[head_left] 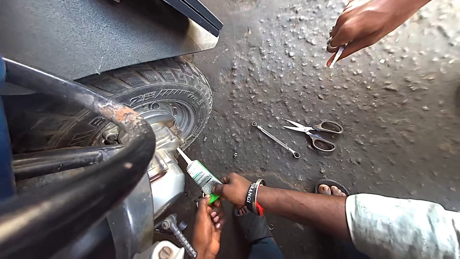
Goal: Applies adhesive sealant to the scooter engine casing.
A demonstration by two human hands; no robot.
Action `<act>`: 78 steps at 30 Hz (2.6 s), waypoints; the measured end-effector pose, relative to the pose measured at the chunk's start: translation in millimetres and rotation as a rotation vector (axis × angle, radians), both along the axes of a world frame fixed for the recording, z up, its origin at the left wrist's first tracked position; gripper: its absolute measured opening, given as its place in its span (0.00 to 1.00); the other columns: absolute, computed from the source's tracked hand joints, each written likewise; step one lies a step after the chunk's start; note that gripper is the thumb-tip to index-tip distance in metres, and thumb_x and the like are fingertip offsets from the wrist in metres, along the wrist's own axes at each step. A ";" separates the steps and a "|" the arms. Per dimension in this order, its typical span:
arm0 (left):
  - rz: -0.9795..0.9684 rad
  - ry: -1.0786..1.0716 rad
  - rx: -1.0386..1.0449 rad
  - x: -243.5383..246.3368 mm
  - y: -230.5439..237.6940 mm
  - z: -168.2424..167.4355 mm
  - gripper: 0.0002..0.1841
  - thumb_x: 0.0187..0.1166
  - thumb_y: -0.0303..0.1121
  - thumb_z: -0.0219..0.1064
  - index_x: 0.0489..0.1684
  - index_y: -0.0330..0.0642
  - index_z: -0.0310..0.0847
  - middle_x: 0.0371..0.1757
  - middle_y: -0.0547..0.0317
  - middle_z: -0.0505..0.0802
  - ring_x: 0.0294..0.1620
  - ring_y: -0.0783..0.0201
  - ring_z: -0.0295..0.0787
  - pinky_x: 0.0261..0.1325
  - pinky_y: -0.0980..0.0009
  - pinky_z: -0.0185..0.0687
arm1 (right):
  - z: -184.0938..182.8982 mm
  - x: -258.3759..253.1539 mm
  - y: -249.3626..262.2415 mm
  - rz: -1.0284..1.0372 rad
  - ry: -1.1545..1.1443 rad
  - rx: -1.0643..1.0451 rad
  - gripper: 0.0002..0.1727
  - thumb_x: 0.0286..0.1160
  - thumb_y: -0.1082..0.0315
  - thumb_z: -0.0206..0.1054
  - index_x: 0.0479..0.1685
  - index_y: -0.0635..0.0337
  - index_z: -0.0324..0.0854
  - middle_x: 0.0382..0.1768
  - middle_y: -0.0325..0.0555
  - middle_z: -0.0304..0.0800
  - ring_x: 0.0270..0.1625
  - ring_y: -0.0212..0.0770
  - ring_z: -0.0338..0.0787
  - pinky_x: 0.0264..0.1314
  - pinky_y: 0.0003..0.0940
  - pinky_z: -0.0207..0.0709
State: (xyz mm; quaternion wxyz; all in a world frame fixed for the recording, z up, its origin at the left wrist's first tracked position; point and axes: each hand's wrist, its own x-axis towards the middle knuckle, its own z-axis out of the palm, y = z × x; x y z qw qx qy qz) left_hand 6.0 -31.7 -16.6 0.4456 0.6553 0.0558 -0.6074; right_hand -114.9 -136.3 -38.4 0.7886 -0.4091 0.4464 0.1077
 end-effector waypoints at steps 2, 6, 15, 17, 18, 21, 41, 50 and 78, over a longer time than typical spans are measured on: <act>0.035 0.037 -0.019 1.9 -0.1 -3.5 0.28 0.97 0.43 0.35 0.24 0.44 0.73 0.10 0.70 0.70 0.06 0.79 0.62 0.10 0.86 0.60 | -1.5 1.0 -0.9 -0.048 0.003 0.085 0.17 0.88 0.51 0.58 0.39 0.53 0.81 0.22 0.35 0.76 0.14 0.28 0.66 0.18 0.27 0.63; 0.055 0.055 0.019 4.8 -2.2 -3.6 0.27 0.97 0.43 0.36 0.22 0.46 0.71 0.08 0.72 0.68 0.03 0.80 0.59 0.07 0.86 0.55 | -5.4 4.4 5.1 -0.066 -0.014 0.071 0.19 0.89 0.49 0.56 0.35 0.53 0.80 0.20 0.34 0.73 0.14 0.29 0.65 0.18 0.28 0.62; 0.073 0.065 0.040 6.3 -3.7 -0.7 0.27 0.95 0.42 0.37 0.20 0.48 0.71 0.07 0.72 0.67 0.02 0.81 0.58 0.05 0.87 0.53 | -6.9 -18.2 2.8 0.320 -0.232 -0.588 0.28 0.91 0.44 0.54 0.68 0.61 0.71 0.49 0.57 0.86 0.53 0.56 0.90 0.57 0.59 0.81; 0.074 0.036 0.068 4.8 -5.5 1.1 0.26 0.95 0.42 0.38 0.19 0.49 0.69 0.06 0.73 0.66 0.02 0.81 0.56 0.04 0.86 0.51 | -7.1 -17.5 4.6 0.342 -0.236 -0.571 0.27 0.93 0.45 0.50 0.67 0.62 0.69 0.46 0.57 0.86 0.51 0.57 0.90 0.56 0.60 0.80; 0.085 0.043 0.077 5.0 -6.5 1.6 0.26 0.95 0.42 0.38 0.17 0.50 0.68 0.05 0.73 0.65 0.01 0.80 0.56 0.04 0.86 0.51 | -8.0 -16.3 6.0 0.333 -0.244 -0.554 0.27 0.94 0.45 0.48 0.66 0.61 0.69 0.44 0.57 0.85 0.49 0.57 0.90 0.54 0.60 0.81; 0.143 0.153 0.080 10.1 -7.9 2.1 0.27 0.92 0.42 0.39 0.12 0.52 0.67 0.05 0.72 0.66 0.01 0.80 0.58 0.03 0.85 0.53 | -12.9 -11.0 13.2 0.274 -0.256 -0.570 0.27 0.93 0.43 0.47 0.61 0.60 0.70 0.39 0.55 0.84 0.42 0.56 0.90 0.48 0.59 0.82; -0.130 -0.369 -0.070 8.2 0.3 -7.2 0.30 0.97 0.48 0.36 0.31 0.40 0.79 0.19 0.61 0.82 0.13 0.72 0.73 0.13 0.81 0.66 | -24.6 5.3 22.8 -0.093 -0.401 -0.273 0.22 0.95 0.50 0.48 0.55 0.58 0.79 0.33 0.43 0.80 0.31 0.37 0.79 0.41 0.40 0.76; -0.160 -0.373 -0.192 11.6 1.0 -7.9 0.24 0.95 0.36 0.39 0.27 0.42 0.77 0.15 0.68 0.74 0.10 0.78 0.65 0.14 0.85 0.63 | -24.1 6.2 20.0 -0.146 -0.394 -0.179 0.19 0.95 0.52 0.48 0.52 0.56 0.79 0.29 0.38 0.77 0.23 0.32 0.73 0.32 0.34 0.72; 0.132 0.061 -0.119 7.9 -12.9 -2.1 0.29 0.96 0.43 0.35 0.18 0.48 0.71 0.07 0.72 0.68 0.02 0.82 0.58 0.05 0.87 0.54 | -25.1 -5.5 13.3 -0.761 -0.656 0.518 0.37 0.89 0.35 0.32 0.77 0.55 0.63 0.44 0.52 0.90 0.32 0.45 0.92 0.35 0.39 0.87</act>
